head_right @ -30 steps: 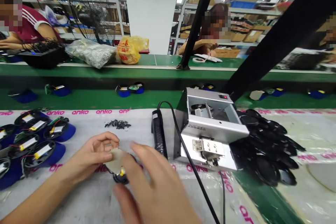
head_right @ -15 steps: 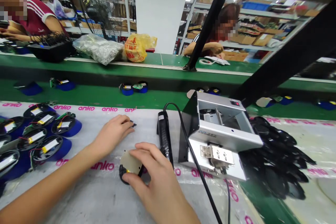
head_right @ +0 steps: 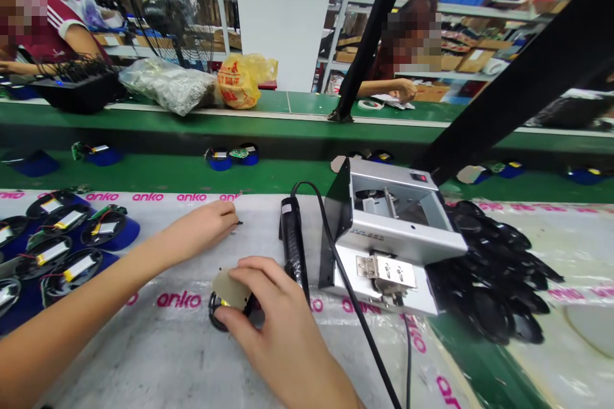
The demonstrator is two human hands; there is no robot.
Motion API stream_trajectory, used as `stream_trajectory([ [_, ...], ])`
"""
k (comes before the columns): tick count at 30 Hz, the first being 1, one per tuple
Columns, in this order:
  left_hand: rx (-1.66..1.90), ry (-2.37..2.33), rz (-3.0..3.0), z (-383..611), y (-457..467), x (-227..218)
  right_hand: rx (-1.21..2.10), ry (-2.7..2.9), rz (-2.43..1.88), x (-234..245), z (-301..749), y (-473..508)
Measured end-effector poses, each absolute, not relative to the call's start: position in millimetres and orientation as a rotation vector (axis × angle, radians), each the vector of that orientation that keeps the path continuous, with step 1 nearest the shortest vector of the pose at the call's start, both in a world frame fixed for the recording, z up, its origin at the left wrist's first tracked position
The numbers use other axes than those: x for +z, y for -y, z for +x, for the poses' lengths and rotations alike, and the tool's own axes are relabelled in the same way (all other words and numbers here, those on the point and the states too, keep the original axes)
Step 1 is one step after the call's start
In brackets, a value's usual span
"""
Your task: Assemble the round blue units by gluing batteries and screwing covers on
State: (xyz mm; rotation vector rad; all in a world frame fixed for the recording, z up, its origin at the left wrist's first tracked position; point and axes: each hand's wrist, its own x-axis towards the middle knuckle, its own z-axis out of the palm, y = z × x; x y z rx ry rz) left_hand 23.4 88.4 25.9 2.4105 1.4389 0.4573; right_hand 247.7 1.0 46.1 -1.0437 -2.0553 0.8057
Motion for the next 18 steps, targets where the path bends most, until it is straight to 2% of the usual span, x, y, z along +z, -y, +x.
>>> stream_trajectory([
  [4,0.682,-1.447,2.263,25.9,-66.9,30.7,0.769,2.071,-0.973,44.2,247.9,0.2],
  [8,0.942,-1.496,1.947,27.9,-37.9,30.6,0.597,2.117,-0.869,37.0,245.1,2.9],
  [18,1.179,-1.47,1.477,23.8,-20.1,20.9,0.447,2.141,-0.93,32.6,240.0,3.0],
])
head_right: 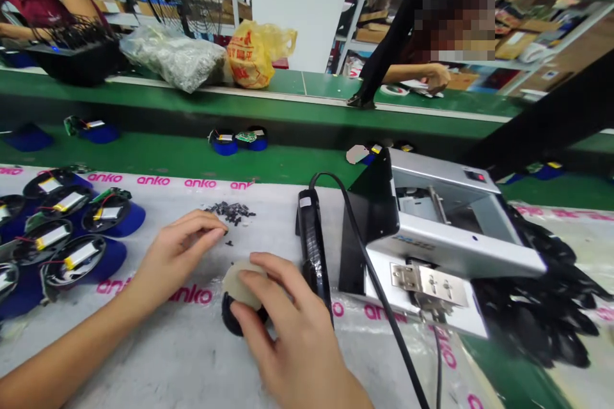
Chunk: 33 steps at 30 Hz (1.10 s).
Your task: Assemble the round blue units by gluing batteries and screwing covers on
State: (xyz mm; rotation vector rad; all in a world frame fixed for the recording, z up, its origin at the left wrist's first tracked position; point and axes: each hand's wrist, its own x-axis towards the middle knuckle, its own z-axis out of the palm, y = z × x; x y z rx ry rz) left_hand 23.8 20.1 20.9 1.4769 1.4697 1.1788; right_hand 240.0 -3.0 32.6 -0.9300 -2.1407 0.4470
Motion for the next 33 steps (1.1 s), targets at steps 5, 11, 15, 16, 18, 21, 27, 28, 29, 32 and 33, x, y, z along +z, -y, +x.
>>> stream_trajectory([
  [5,0.999,-1.126,0.879,31.2,-4.5,28.6,0.312,2.161,-0.947,27.6,236.4,4.4],
  [11,0.974,-0.929,0.561,36.1,1.7,28.2,0.247,2.206,-0.954,28.7,233.9,6.4],
  [15,0.993,-0.868,0.479,38.6,0.9,23.2,0.215,2.242,-0.951,28.6,233.5,7.9],
  [16,0.997,-0.853,0.465,39.0,0.8,22.1,0.21,2.244,-0.95,28.5,233.6,8.2],
  [18,1.005,-0.836,0.452,38.9,0.7,20.6,0.205,2.247,-0.955,28.3,233.9,8.8],
  [21,0.997,-0.851,0.481,37.7,1.5,21.0,0.219,2.252,-0.965,28.1,235.0,9.9],
  [27,1.03,-0.997,0.603,38.9,4.6,27.8,0.163,2.31,-0.943,26.4,236.8,9.7],
  [28,1.038,-1.006,0.611,39.8,4.9,28.2,0.15,2.317,-0.926,26.5,236.6,9.1],
  [29,1.044,-1.015,0.625,40.6,5.1,28.2,0.137,2.318,-0.911,26.9,236.3,8.5],
  [32,1.053,-1.064,0.768,41.7,5.1,27.0,0.1,2.309,-0.895,28.8,235.2,6.8],
  [33,1.053,-1.083,0.838,41.4,5.0,26.9,0.098,2.311,-0.901,29.6,235.0,6.5],
])
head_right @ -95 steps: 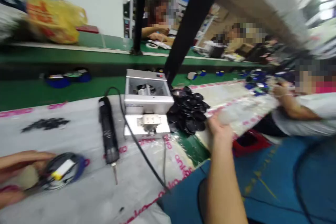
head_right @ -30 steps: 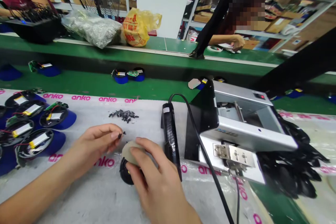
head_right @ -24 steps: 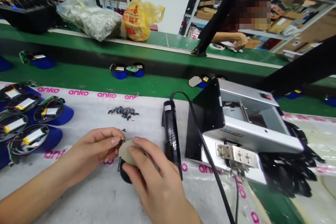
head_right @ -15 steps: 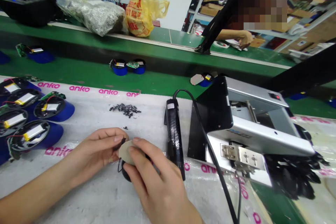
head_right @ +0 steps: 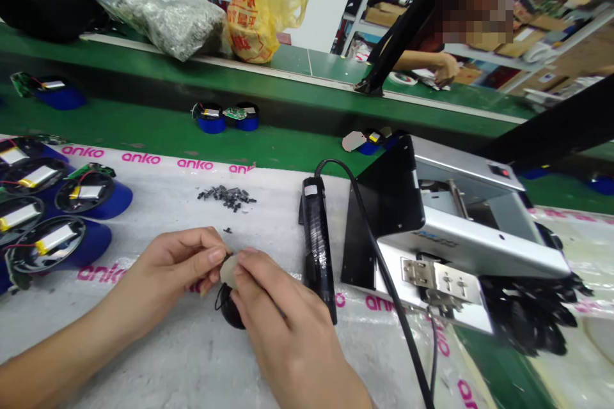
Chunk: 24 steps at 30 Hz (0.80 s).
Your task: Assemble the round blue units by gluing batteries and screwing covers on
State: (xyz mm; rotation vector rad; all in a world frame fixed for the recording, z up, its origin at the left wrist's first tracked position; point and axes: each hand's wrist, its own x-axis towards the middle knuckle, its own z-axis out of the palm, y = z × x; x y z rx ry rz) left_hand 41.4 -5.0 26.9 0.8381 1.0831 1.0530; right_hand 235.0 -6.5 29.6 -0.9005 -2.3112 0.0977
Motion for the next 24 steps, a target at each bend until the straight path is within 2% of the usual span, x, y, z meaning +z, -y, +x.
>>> stream_trajectory([
  [6,1.028,-1.002,1.089,32.5,6.9,35.1,0.149,2.336,-0.946,34.4,239.1,4.0],
  [10,0.956,-0.997,1.406,27.4,10.3,38.6,0.398,2.313,-0.888,39.7,245.4,-0.9],
  [14,0.823,-1.128,1.668,36.7,12.1,27.6,0.589,2.182,-1.005,46.1,253.0,-0.2],
  [19,0.811,-1.126,1.749,48.4,7.4,17.3,0.721,2.209,-1.053,52.3,260.5,10.6],
  [24,0.737,-1.091,1.551,44.8,8.8,24.3,0.846,2.07,-1.157,39.9,262.6,23.5],
])
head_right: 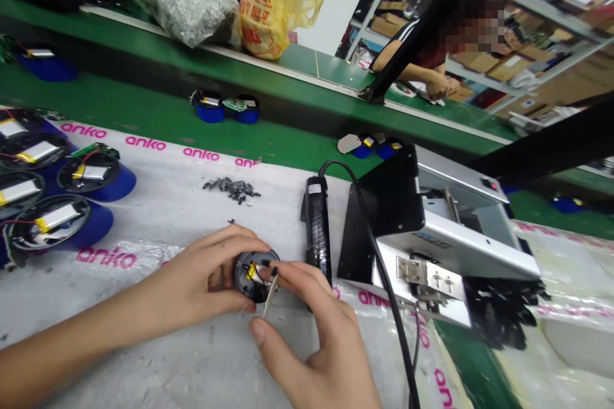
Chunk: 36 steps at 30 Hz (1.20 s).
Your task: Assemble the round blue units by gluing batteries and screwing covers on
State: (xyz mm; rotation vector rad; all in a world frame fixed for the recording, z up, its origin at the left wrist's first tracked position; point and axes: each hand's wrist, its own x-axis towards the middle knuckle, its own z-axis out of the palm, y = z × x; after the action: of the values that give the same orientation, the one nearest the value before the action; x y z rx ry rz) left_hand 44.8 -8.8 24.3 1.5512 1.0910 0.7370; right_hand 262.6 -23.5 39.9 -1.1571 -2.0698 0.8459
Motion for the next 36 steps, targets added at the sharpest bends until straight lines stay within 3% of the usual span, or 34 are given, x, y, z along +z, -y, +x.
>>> stream_trajectory([
  [8,0.699,-0.883,0.97,41.9,8.1,18.6,0.834,2.005,-1.096,21.5,259.7,32.8],
  [21,0.802,-1.21,1.116,73.5,11.9,23.6,0.516,2.099,-1.295,34.8,259.2,41.3],
  [29,0.883,-1.255,1.274,74.5,14.6,19.0,0.367,2.463,-0.98,46.5,267.6,1.8],
  [36,0.683,-1.003,1.312,51.2,12.3,21.7,0.396,2.48,-0.835,46.6,264.2,-6.8],
])
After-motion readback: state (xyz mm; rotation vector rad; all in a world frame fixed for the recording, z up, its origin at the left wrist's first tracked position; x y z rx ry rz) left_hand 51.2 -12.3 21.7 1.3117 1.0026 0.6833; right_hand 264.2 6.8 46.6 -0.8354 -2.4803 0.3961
